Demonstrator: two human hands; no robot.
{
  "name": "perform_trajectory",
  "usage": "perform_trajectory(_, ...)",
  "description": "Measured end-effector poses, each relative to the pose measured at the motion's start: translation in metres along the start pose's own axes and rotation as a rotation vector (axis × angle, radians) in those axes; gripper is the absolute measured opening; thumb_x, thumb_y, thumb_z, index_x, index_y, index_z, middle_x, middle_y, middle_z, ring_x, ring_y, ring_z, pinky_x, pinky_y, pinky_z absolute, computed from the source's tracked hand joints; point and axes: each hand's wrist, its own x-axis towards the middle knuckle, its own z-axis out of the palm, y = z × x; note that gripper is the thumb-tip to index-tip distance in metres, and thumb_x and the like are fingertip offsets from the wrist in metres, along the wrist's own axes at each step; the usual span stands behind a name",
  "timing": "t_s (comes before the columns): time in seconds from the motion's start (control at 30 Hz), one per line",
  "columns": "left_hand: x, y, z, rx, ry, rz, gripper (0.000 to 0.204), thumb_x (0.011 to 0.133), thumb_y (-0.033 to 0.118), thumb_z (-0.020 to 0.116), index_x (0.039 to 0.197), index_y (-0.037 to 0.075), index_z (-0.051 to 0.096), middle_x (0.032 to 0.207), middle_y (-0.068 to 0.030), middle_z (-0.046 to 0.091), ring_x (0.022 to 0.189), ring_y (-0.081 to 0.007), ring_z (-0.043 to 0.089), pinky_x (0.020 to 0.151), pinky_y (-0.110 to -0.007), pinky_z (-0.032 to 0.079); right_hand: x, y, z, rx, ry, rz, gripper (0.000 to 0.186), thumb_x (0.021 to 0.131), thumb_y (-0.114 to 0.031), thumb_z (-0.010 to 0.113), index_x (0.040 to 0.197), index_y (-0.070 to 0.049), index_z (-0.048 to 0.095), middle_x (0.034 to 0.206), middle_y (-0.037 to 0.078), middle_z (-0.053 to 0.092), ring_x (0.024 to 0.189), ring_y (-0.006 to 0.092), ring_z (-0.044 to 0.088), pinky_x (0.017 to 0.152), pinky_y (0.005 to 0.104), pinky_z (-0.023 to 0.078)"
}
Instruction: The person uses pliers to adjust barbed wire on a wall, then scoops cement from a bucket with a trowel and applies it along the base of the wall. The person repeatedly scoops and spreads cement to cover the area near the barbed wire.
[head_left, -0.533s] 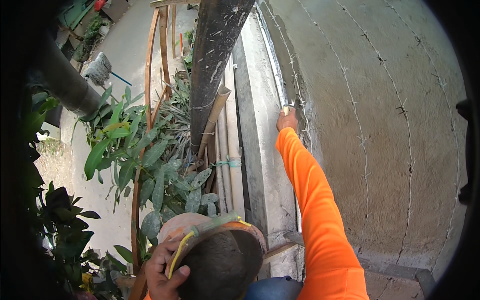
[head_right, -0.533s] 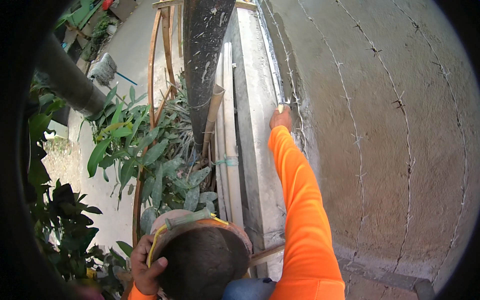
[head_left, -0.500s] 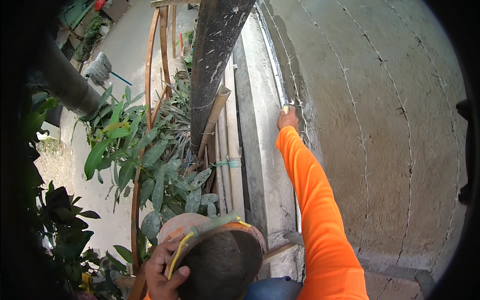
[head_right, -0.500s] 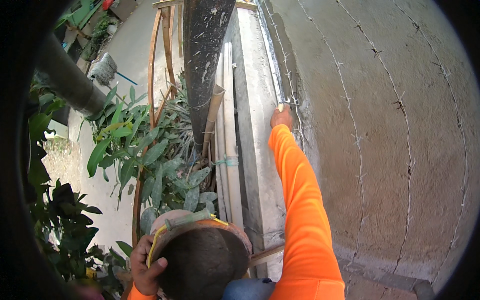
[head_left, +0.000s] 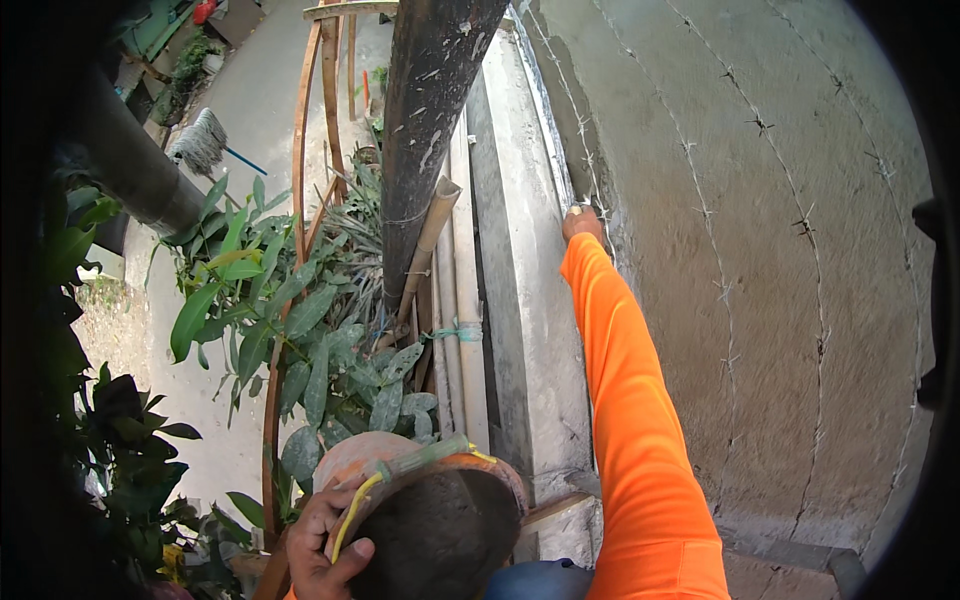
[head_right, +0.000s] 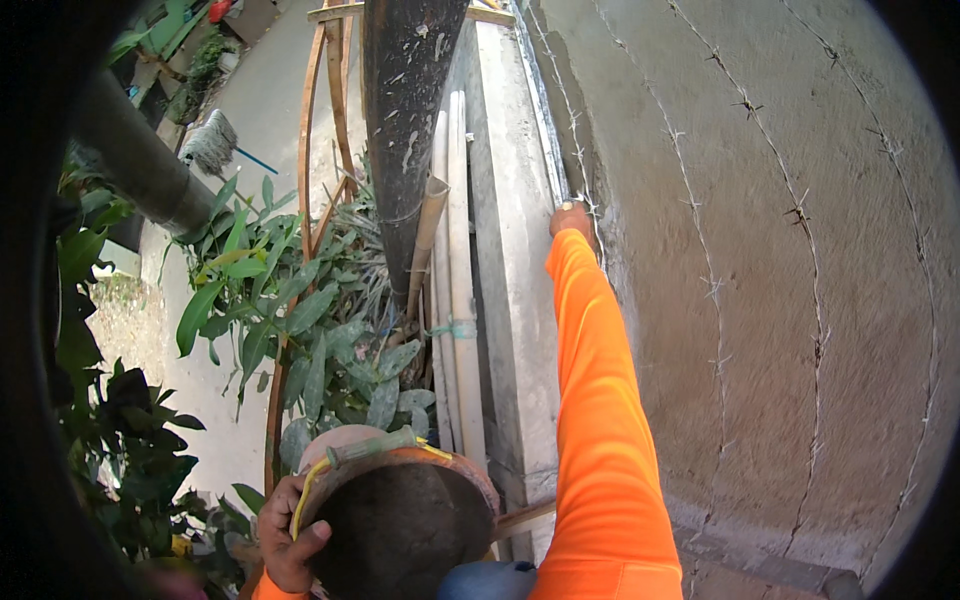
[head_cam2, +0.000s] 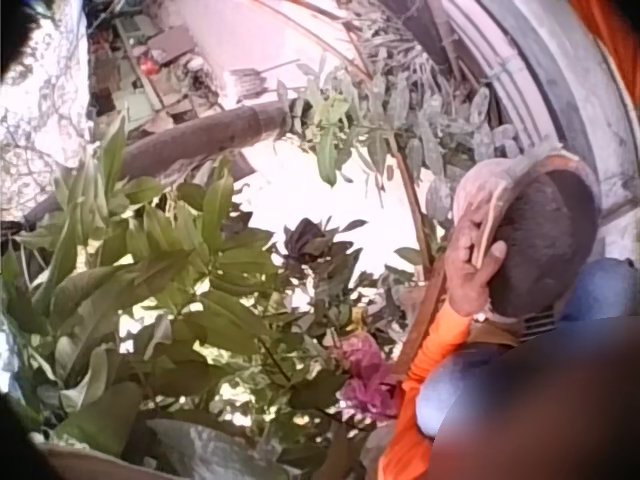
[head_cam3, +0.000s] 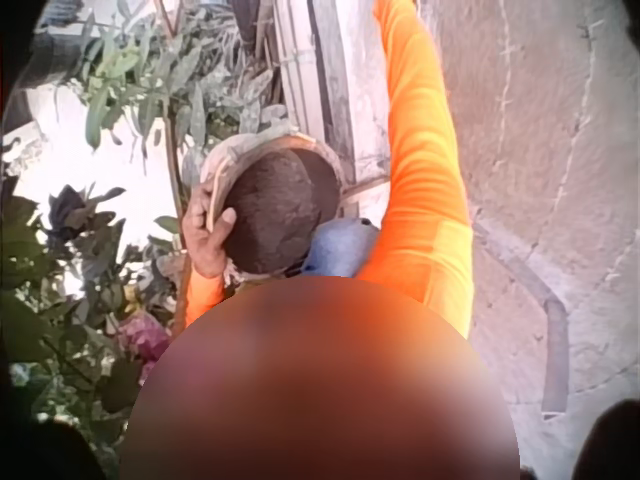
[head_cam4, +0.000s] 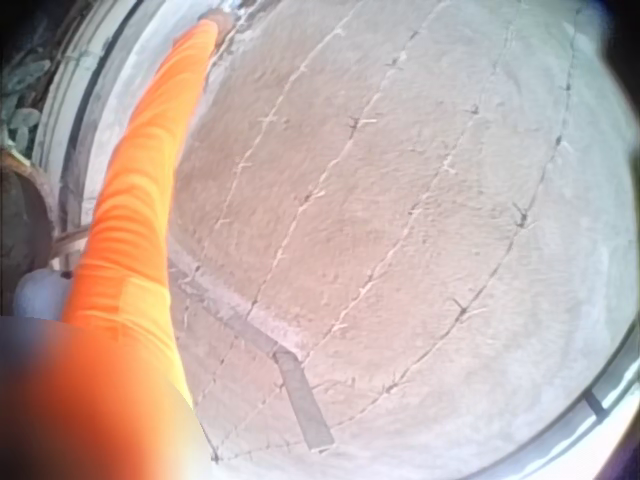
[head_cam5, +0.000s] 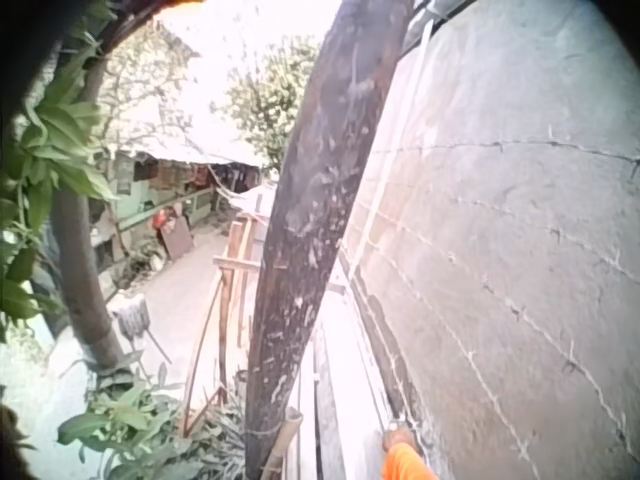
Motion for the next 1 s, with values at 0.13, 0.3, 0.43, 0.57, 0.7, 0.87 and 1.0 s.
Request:
perform_trajectory(0.13,-0.002,-0.001,0.003,-0.025,0.015,0.022,0.034,0.073,0.023,0.077,0.086,0.004,0.053,0.108,-0.0079,0.060,0.101,-0.0168,0.051,0.097,-0.030,0.037,-0.008,0.004,0.003,0.093,0.060,-0.009,0.053,0.098,-0.037,0.058,0.145,-0.014,0.053,0.133,0.024,0.065,0.125,0.0414,0.062,0.106,0.0492,0.047)
perform_trajectory(0.3,-0.003,0.000,0.005,-0.014,0.034,0.013,0.036,0.072,0.024,0.076,0.093,0.001,0.057,0.106,-0.0066,0.061,0.100,-0.0157,0.052,0.097,-0.029,0.037,-0.031,0.011,-0.002,0.203,0.155,-0.052,0.052,0.101,-0.040,0.054,0.144,-0.011,0.055,0.129,0.023,0.067,0.121,0.0420,0.063,0.103,0.0489,0.049)
perform_trajectory(0.43,-0.003,0.003,0.002,0.045,0.009,-0.021,0.037,0.072,0.024,0.076,0.096,0.001,0.058,0.106,-0.0064,0.061,0.101,-0.0157,0.053,0.097,-0.029,0.038,-0.041,0.019,0.003,0.270,0.257,-0.062,0.051,0.100,-0.036,0.057,0.141,-0.005,0.056,0.130,0.024,0.066,0.120,0.0433,0.063,0.102,0.0492,0.048)
perform_trajectory(0.57,-0.004,0.001,0.003,0.003,0.039,-0.028,0.040,0.072,0.024,0.076,0.099,-0.001,0.060,0.108,-0.0075,0.061,0.102,-0.0170,0.053,0.098,-0.030,0.038,-0.047,0.031,0.013,0.302,0.352,-0.122,0.048,0.101,-0.035,0.057,0.142,-0.010,0.055,0.129,0.023,0.066,0.119,0.0433,0.063,0.099,0.0529,0.049)
perform_trajectory(0.7,-0.003,-0.002,0.000,0.017,0.021,0.022,0.042,0.073,0.024,0.077,0.102,-0.003,0.062,0.111,-0.0092,0.060,0.105,-0.0186,0.054,0.101,-0.031,0.038,-0.054,0.041,0.017,0.293,0.359,-0.092,0.048,0.101,-0.036,0.056,0.144,-0.014,0.054,0.129,0.022,0.066,0.118,0.0426,0.063,0.099,0.0540,0.048)
perform_trajectory(0.87,-0.005,-0.003,0.000,-0.019,-0.011,0.018,0.042,0.075,0.024,0.077,0.105,-0.002,0.061,0.111,-0.0087,0.061,0.107,-0.0183,0.054,0.102,-0.032,0.037,-0.075,0.047,0.019,0.293,0.442,-0.090,0.048,0.103,-0.039,0.053,0.145,-0.016,0.050,0.130,0.020,0.065,0.116,0.0424,0.063,0.096,0.0560,0.048)
perform_trajectory(1.0,-0.005,-0.001,0.000,-0.032,-0.023,-0.010,0.044,0.077,0.026,0.077,0.107,-0.002,0.060,0.110,-0.0075,0.061,0.106,-0.0171,0.053,0.102,-0.031,0.037,-0.096,0.053,0.021,0.241,0.412,-0.055,0.050,0.103,-0.039,0.053,0.148,-0.019,0.044,0.130,0.020,0.065,0.115,0.0430,0.064,0.095,0.0560,0.049)
